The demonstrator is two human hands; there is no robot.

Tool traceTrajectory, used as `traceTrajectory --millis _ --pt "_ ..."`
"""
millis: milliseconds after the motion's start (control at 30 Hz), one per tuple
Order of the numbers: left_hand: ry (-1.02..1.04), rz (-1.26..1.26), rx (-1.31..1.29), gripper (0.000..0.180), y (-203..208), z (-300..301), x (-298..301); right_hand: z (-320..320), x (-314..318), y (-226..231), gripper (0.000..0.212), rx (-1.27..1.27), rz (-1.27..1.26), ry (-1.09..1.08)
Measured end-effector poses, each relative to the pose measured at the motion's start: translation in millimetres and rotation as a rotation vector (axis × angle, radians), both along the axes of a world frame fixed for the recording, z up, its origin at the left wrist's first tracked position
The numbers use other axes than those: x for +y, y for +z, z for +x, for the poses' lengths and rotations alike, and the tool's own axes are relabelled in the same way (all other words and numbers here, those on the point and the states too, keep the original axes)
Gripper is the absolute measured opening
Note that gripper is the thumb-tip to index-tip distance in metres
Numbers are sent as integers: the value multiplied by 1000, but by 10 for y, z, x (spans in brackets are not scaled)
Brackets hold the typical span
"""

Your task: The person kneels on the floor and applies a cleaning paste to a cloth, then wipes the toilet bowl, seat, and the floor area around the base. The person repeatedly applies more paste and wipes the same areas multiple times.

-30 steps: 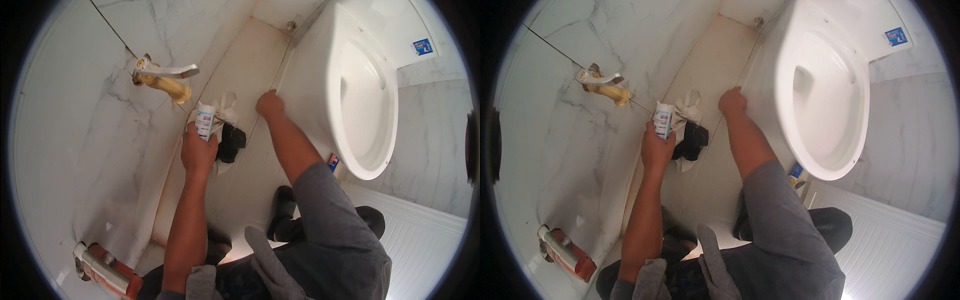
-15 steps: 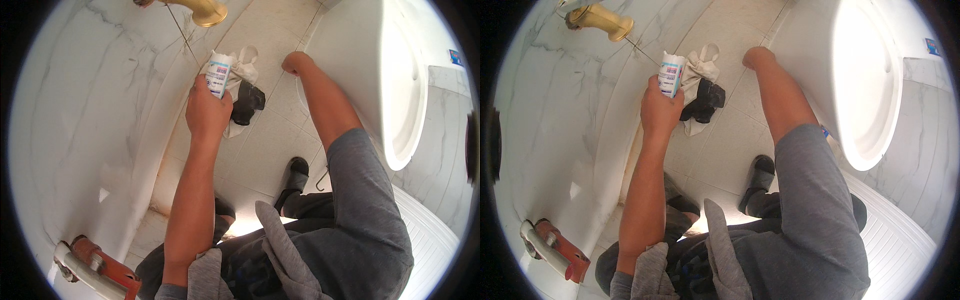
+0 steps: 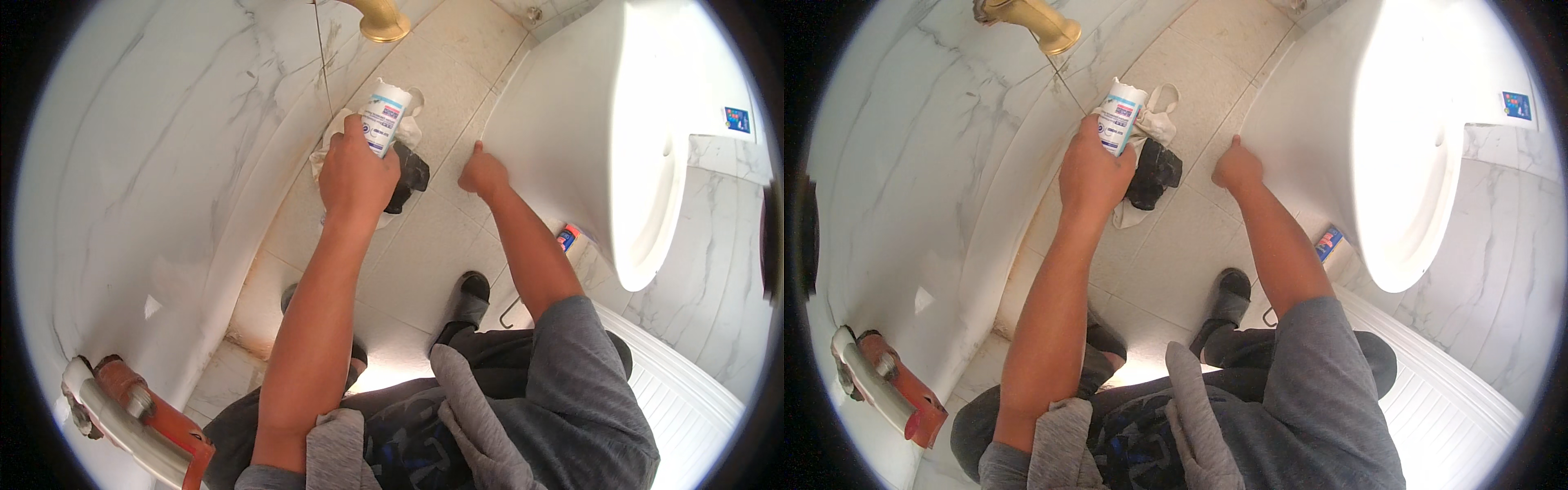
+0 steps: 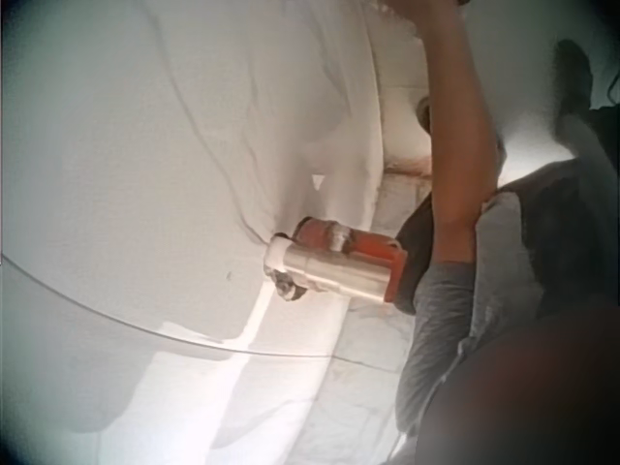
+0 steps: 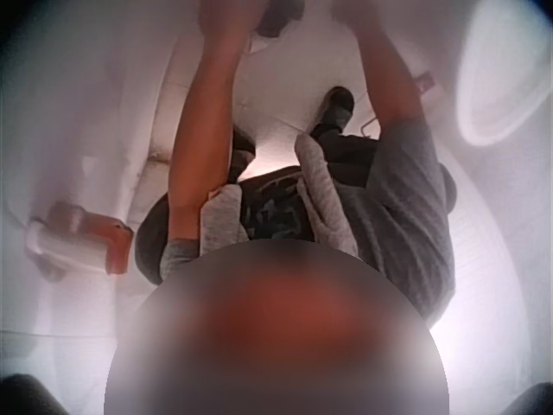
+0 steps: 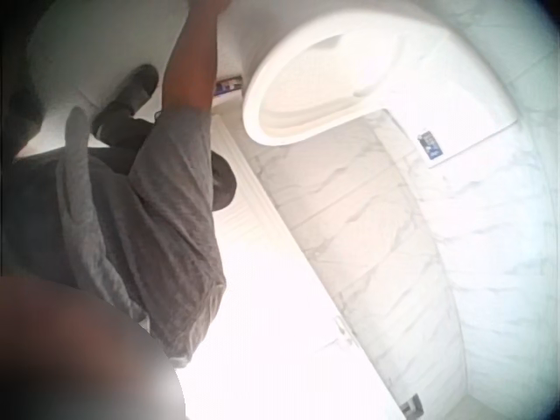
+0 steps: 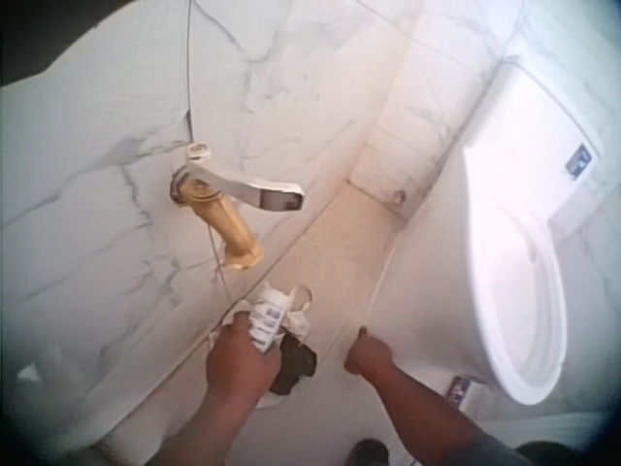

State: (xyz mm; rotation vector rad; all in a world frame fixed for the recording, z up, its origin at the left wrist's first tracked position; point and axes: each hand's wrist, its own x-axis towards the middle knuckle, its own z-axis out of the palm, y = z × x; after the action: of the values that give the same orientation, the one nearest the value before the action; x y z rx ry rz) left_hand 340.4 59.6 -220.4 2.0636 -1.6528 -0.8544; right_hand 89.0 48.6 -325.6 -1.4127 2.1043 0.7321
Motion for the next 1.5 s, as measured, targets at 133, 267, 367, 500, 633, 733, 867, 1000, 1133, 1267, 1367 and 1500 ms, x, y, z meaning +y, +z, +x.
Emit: traceTrajectory --millis 133,267,367,500,633,733,867,1000,1133,1267,1367,1500 --pt "-6 2 -16 45 25 -17 10 -7 135 9 94 63 9 95" --pt "-26 17 -9 46 52 -33 10 -27 267 23 86 72 10 174" --pt "-37 52 14 45 44 -40 14 -21 418 204 71 62 183 332" --pt "-36 65 35 44 -38 -65 23 -72 546 645 57 -114 348 280" --pt "-54 94 77 46 -160 -83 25 -185 431 952 61 -718 157 -194" --pt "-67 116 133 48 -213 -46 4 -108 277 970 70 -1282 -52 -523" --pt "-73 145 175 50 -255 22 -114 242 31 882 79 -1480 -323 -455" --pt "-118 120 130 51 -248 -1 -102 578 -79 912 81 -1267 -555 -154" --pt "-97 49 17 51 -218 -37 -68 806 -158 981 92 -969 -622 76" --pt "-119 12 -86 50 -202 -41 -63 899 -182 1079 93 -788 -564 179" --pt "-129 49 -180 50 -217 -38 -56 908 -141 1155 93 -714 -541 266" --pt "-99 47 -257 50 -276 6 -51 770 -63 1166 80 -1053 -441 40"
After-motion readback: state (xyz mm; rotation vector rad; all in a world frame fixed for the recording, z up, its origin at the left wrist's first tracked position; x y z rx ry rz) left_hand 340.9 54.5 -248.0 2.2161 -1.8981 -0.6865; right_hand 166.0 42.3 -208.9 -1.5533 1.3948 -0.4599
